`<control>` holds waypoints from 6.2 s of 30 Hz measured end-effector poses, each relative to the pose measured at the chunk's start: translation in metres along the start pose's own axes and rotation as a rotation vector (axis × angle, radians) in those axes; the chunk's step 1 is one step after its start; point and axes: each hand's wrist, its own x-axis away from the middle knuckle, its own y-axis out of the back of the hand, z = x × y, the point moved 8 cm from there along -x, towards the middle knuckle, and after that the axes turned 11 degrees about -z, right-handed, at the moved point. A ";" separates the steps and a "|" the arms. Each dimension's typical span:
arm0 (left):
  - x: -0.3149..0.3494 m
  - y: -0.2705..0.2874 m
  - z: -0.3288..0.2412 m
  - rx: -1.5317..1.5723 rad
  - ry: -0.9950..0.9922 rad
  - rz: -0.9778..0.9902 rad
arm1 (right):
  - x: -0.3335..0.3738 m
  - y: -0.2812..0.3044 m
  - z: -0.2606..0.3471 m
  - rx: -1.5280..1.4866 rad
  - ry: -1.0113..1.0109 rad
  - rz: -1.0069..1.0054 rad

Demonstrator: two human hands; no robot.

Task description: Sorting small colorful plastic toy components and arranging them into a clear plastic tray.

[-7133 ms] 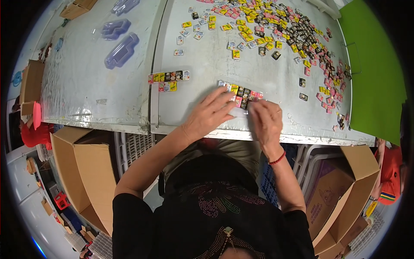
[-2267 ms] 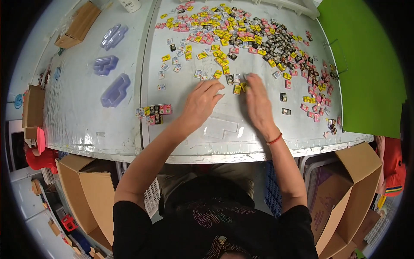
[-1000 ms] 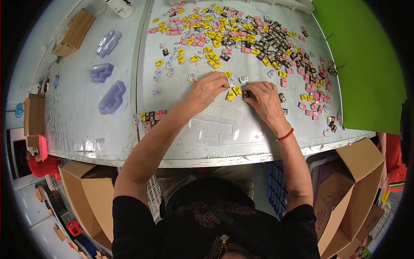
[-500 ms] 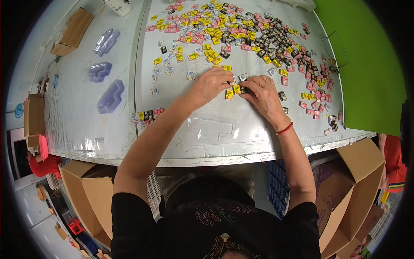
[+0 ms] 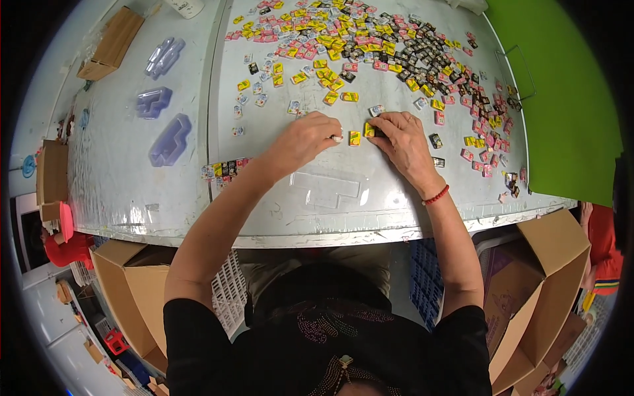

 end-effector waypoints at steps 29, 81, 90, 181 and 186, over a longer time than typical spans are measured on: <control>-0.001 0.031 0.015 -0.068 0.084 -0.265 | -0.003 0.024 -0.025 0.020 -0.262 -0.126; 0.007 0.013 -0.007 -0.022 -0.007 0.005 | 0.038 0.034 -0.003 0.192 -0.411 -0.068; 0.005 0.008 -0.004 0.001 0.003 0.019 | 0.039 0.031 0.005 0.154 -0.297 -0.018; 0.107 0.012 -0.072 -0.306 -0.052 0.002 | 0.100 -0.019 0.111 0.269 -0.148 0.231; 0.103 -0.006 -0.073 -0.262 -0.039 0.103 | 0.098 -0.020 0.112 0.244 -0.151 0.209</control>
